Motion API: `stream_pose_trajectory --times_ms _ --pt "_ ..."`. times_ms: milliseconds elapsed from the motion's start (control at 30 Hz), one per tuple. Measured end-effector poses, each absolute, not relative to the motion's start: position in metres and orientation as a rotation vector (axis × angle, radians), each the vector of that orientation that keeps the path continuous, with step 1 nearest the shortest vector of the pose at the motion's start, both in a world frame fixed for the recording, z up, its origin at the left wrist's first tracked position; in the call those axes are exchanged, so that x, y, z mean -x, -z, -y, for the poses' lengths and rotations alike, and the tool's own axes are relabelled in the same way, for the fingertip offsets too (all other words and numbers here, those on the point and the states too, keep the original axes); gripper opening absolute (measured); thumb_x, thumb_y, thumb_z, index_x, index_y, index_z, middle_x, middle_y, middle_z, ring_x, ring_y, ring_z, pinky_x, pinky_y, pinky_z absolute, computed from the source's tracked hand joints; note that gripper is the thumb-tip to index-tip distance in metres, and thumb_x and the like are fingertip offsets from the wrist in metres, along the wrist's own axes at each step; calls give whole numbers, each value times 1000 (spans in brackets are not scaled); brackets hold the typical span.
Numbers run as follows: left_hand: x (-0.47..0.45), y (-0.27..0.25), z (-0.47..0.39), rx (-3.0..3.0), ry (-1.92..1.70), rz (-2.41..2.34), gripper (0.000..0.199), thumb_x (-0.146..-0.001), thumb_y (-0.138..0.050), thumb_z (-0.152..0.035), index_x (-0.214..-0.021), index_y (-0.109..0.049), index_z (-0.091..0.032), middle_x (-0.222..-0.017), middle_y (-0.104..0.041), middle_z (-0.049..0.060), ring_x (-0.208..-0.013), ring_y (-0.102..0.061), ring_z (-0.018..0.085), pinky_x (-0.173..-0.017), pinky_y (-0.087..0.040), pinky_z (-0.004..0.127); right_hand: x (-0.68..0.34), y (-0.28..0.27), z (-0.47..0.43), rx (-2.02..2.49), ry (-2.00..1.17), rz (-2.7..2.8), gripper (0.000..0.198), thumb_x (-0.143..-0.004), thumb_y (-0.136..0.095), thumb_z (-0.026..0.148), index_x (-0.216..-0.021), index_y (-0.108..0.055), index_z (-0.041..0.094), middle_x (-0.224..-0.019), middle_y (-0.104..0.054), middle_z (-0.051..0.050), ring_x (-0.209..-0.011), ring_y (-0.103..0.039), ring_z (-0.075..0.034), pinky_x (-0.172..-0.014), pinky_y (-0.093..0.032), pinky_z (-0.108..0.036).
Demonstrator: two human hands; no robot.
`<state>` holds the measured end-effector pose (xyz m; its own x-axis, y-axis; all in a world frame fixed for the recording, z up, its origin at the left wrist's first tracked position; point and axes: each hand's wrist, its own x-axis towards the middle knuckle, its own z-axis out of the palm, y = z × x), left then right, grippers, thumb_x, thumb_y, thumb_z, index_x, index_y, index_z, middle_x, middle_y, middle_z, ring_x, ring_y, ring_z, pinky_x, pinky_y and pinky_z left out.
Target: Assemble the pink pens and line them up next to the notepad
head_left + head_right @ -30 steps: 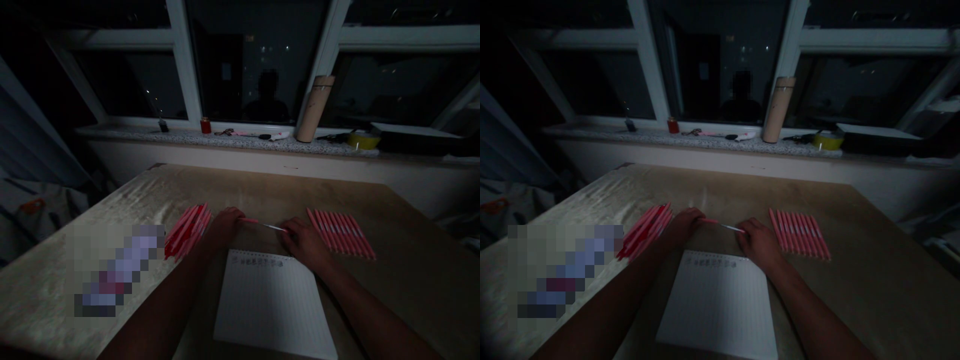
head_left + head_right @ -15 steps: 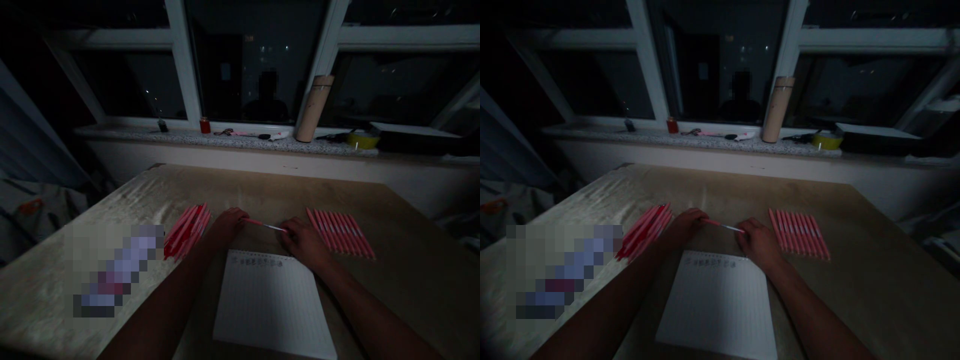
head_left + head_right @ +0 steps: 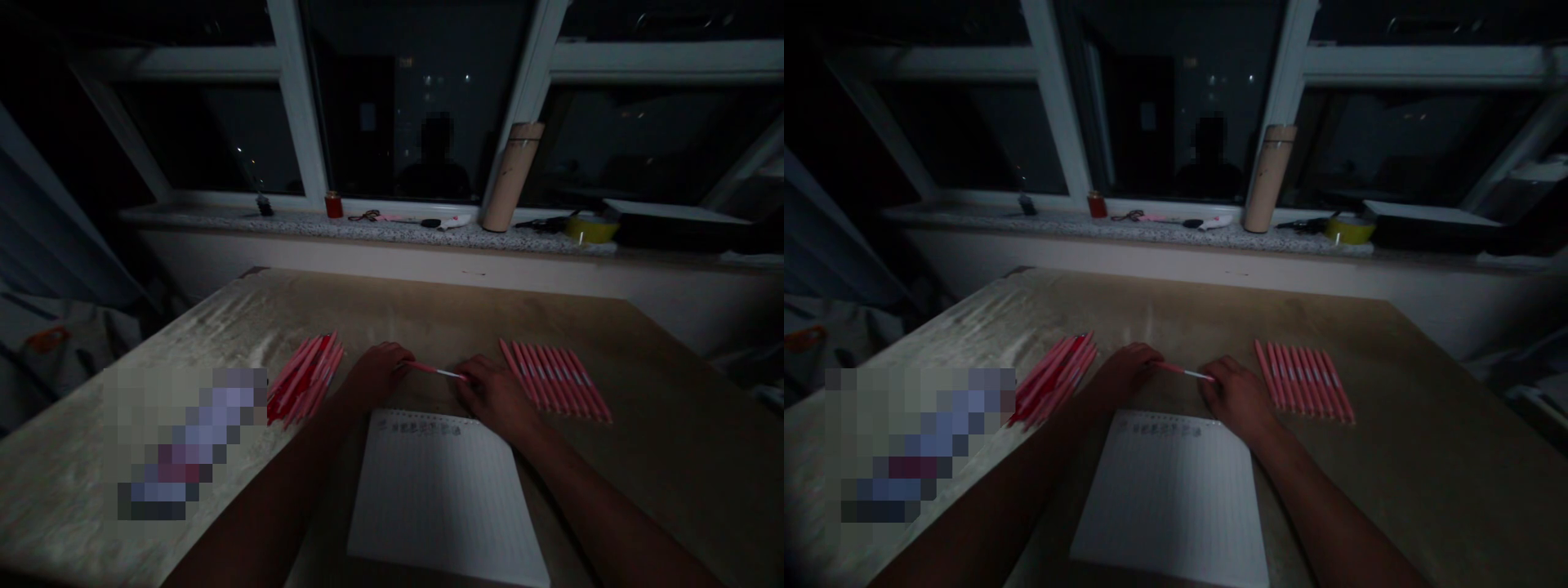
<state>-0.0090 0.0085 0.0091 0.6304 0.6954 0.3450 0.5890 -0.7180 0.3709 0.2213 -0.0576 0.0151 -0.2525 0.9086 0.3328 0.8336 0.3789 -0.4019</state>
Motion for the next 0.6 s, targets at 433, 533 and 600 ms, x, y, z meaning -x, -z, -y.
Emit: stream_pose_trajectory --times_ms 433,533,600 --pt "2 -13 -2 -2701 -680 -1046 21 -88 -43 -28 -94 -58 -16 -92 -60 6 -88 -53 18 -80 -39 32 -220 -11 57 1449 -215 2138 13 -82 -48 21 -87 -60 20 -86 -59 -5 -75 -57 -16 -69 -43 -28" --pt "0 -14 2 -2701 -683 -1036 21 -88 -42 -29 -94 -58 -16 -91 -60 6 -87 -52 18 -79 -39 32 -218 -14 57 1414 -239 2139 13 -81 -49 19 -88 -60 19 -85 -59 -5 -75 -56 -16 -69 -43 -28" --pt "-2 -15 5 -2697 -689 -1018 21 -89 -42 -29 -95 -57 -15 -91 -59 6 -87 -52 18 -79 -39 31 -216 -17 58 1392 -250 2135 12 -80 -50 18 -87 -60 19 -84 -58 -5 -75 -56 -16 -69 -43 -28"
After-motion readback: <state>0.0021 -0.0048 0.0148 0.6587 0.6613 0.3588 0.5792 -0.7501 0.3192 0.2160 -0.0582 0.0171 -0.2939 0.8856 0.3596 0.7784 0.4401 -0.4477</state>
